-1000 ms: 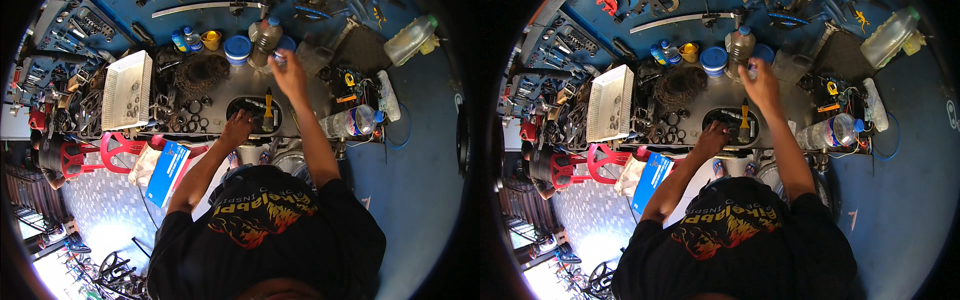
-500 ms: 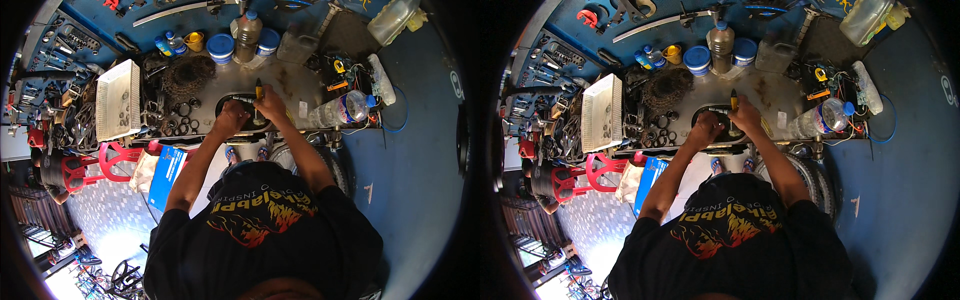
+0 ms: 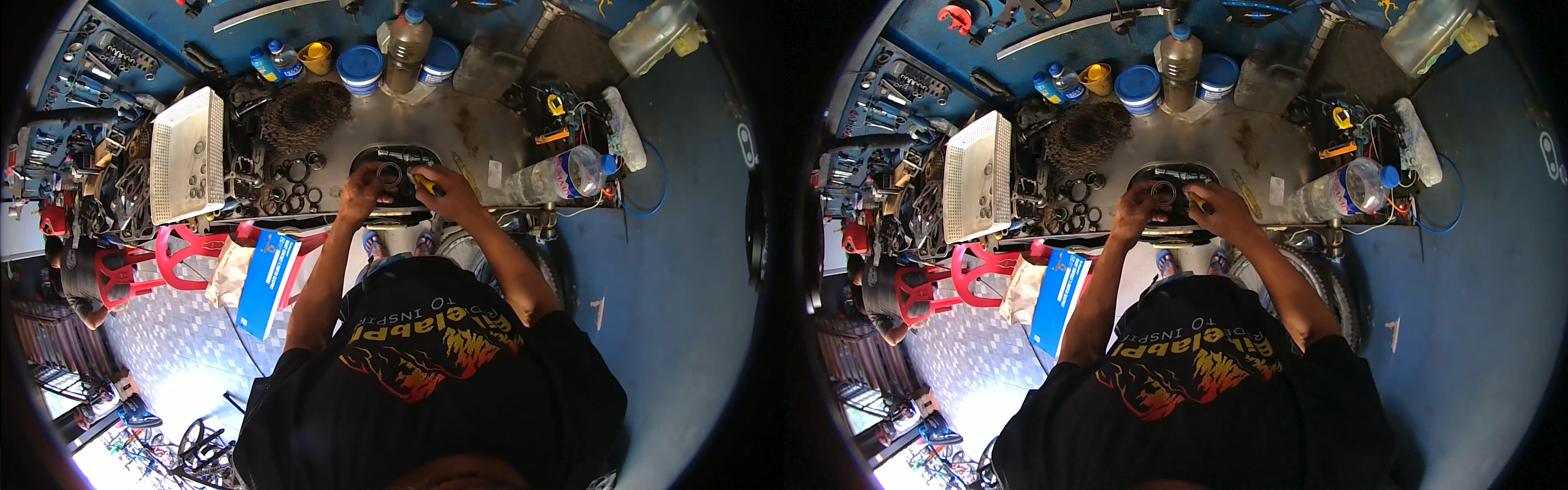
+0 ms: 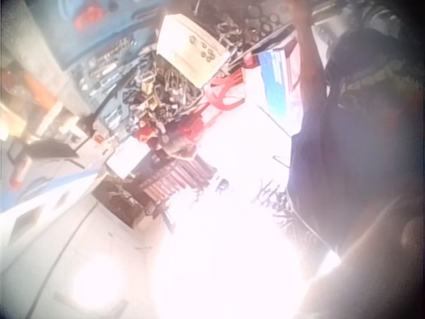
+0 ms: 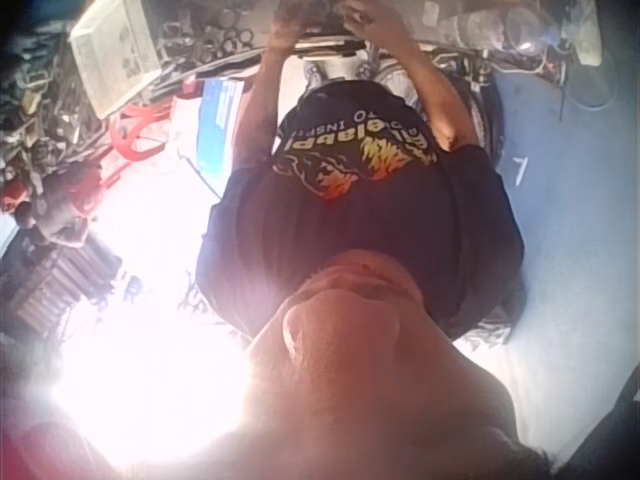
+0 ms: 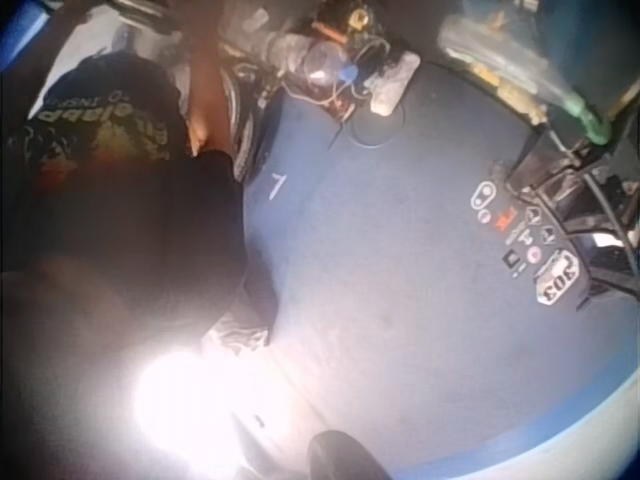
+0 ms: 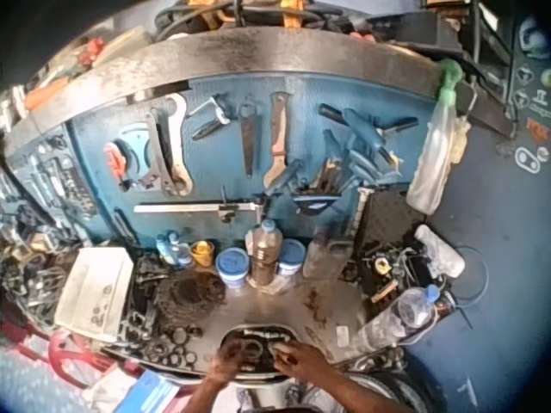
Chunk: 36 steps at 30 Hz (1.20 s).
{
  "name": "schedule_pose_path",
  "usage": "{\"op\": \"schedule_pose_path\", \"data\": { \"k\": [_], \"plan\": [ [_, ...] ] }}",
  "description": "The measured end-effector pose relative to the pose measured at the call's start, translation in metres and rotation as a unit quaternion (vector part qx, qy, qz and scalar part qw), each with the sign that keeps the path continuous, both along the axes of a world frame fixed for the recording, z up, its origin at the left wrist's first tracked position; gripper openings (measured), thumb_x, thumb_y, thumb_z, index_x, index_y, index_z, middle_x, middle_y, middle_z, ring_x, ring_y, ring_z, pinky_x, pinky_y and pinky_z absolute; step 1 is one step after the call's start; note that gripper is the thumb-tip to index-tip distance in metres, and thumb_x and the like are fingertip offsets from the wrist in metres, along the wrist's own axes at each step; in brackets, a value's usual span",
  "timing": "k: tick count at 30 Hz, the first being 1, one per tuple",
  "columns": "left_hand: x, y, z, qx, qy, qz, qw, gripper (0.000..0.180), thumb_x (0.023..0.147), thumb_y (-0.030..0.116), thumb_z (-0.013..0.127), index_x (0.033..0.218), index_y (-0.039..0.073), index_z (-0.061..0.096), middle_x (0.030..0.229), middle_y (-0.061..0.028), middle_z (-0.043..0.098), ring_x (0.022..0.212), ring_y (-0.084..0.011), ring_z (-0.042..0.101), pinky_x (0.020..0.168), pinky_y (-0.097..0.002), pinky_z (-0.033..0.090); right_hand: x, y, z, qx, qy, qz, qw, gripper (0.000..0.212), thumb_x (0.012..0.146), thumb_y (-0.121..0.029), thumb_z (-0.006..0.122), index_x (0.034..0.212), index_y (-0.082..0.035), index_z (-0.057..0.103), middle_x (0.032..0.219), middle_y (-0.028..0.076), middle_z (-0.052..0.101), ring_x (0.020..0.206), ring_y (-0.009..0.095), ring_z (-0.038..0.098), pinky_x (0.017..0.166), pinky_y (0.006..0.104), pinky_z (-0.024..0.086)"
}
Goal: The person scrubs small mechanical parts in a metal tray using a yellow-handled brush and liquid from a bottle. They repeatedly dip the brush into the tray, scrub the parts, and occasionally pour more liquid onto the parts. The person places cleaned parts into a white basket on the workbench.
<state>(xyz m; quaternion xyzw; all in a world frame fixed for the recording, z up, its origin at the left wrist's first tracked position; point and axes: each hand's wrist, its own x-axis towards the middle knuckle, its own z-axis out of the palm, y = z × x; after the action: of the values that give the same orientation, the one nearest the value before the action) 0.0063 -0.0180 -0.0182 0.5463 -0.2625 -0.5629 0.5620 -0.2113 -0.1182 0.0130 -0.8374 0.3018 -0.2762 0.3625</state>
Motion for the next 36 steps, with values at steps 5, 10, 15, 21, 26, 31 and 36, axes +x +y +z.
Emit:
{"op": "schedule_pose_path", "data": {
  "k": [5, 10, 15, 21, 26, 31, 36],
  "plan": [
    [-0.007, -0.001, -0.003, 0.043, -0.029, -0.009, 0.999, 0.041, 0.103, 0.008, 0.062, 0.14, -0.009, 0.056, 0.113, -0.0176, 0.076, 0.097, -0.0249, 0.077, 0.074, -0.0332, 0.067, 0.011, -0.006, 0.006, 0.148, -0.094, -0.028, 0.984, 0.034, 0.092, -0.008, 0.076, 0.126, -0.008, 0.072, 0.111, 0.012, 0.079, 0.097, 0.016, 0.075, 0.088, 0.0313, 0.058],
    [-0.015, 0.0, 0.001, 0.02, -0.114, 0.007, 0.993, 0.032, 0.103, 0.008, 0.06, 0.132, -0.007, 0.064, 0.109, -0.0142, 0.077, 0.092, -0.0207, 0.076, 0.076, -0.0319, 0.064, 0.025, 0.002, 0.024, 0.128, -0.099, 0.054, 0.985, 0.029, 0.092, -0.004, 0.075, 0.121, -0.005, 0.074, 0.108, 0.011, 0.079, 0.096, 0.012, 0.073, 0.088, 0.0279, 0.056],
    [-0.012, -0.001, 0.003, 0.039, -0.277, 0.022, 0.96, 0.026, 0.103, 0.009, 0.059, 0.12, -0.006, 0.071, 0.098, -0.0131, 0.079, 0.087, -0.0173, 0.076, 0.076, -0.0312, 0.062, 0.033, 0.001, 0.022, 0.088, -0.085, -0.051, 0.991, 0.026, 0.089, -0.006, 0.077, 0.116, -0.005, 0.074, 0.103, 0.012, 0.079, 0.094, 0.014, 0.075, 0.086, 0.0281, 0.057],
    [-0.015, -0.003, 0.011, -0.005, -0.255, 0.072, 0.964, 0.027, 0.098, 0.014, 0.063, 0.118, -0.002, 0.073, 0.091, -0.0188, 0.079, 0.084, -0.025, 0.079, 0.078, -0.0362, 0.06, 0.031, 0.003, 0.015, 0.101, -0.031, -0.148, 0.983, 0.024, 0.088, -0.004, 0.079, 0.111, -0.004, 0.074, 0.101, 0.011, 0.079, 0.093, 0.011, 0.074, 0.084, 0.0277, 0.057],
    [-0.015, -0.009, 0.025, -0.009, -0.379, 0.05, 0.924, 0.021, 0.101, 0.016, 0.063, 0.111, -0.002, 0.072, 0.087, -0.0162, 0.078, 0.081, -0.0221, 0.079, 0.075, -0.037, 0.059, 0.033, 0.006, 0.019, 0.099, -0.152, -0.062, 0.981, 0.025, 0.087, -0.005, 0.079, 0.111, -0.003, 0.074, 0.096, 0.014, 0.079, 0.091, 0.019, 0.077, 0.084, 0.0316, 0.059],
    [-0.015, -0.01, 0.029, 0.015, -0.337, 0.044, 0.94, 0.023, 0.103, 0.015, 0.064, 0.11, -0.006, 0.07, 0.086, -0.0108, 0.076, 0.082, -0.0151, 0.074, 0.076, -0.0314, 0.059, 0.031, 0.008, 0.024, 0.126, -0.095, -0.099, 0.982, 0.026, 0.091, -0.006, 0.075, 0.117, -0.003, 0.075, 0.102, 0.011, 0.079, 0.091, 0.012, 0.073, 0.084, 0.029, 0.057],
    [-0.013, -0.01, 0.024, -0.015, -0.163, 0.04, 0.986, 0.018, 0.106, 0.006, 0.057, 0.117, -0.004, 0.067, 0.109, -0.0157, 0.075, 0.097, -0.0209, 0.074, 0.087, -0.0345, 0.064, 0.023, 0.0, 0.019, 0.176, -0.111, -0.076, 0.975, 0.024, 0.094, -0.009, 0.071, 0.118, -0.004, 0.075, 0.11, 0.011, 0.08, 0.096, 0.014, 0.075, 0.089, 0.0301, 0.058]
  ]
}}
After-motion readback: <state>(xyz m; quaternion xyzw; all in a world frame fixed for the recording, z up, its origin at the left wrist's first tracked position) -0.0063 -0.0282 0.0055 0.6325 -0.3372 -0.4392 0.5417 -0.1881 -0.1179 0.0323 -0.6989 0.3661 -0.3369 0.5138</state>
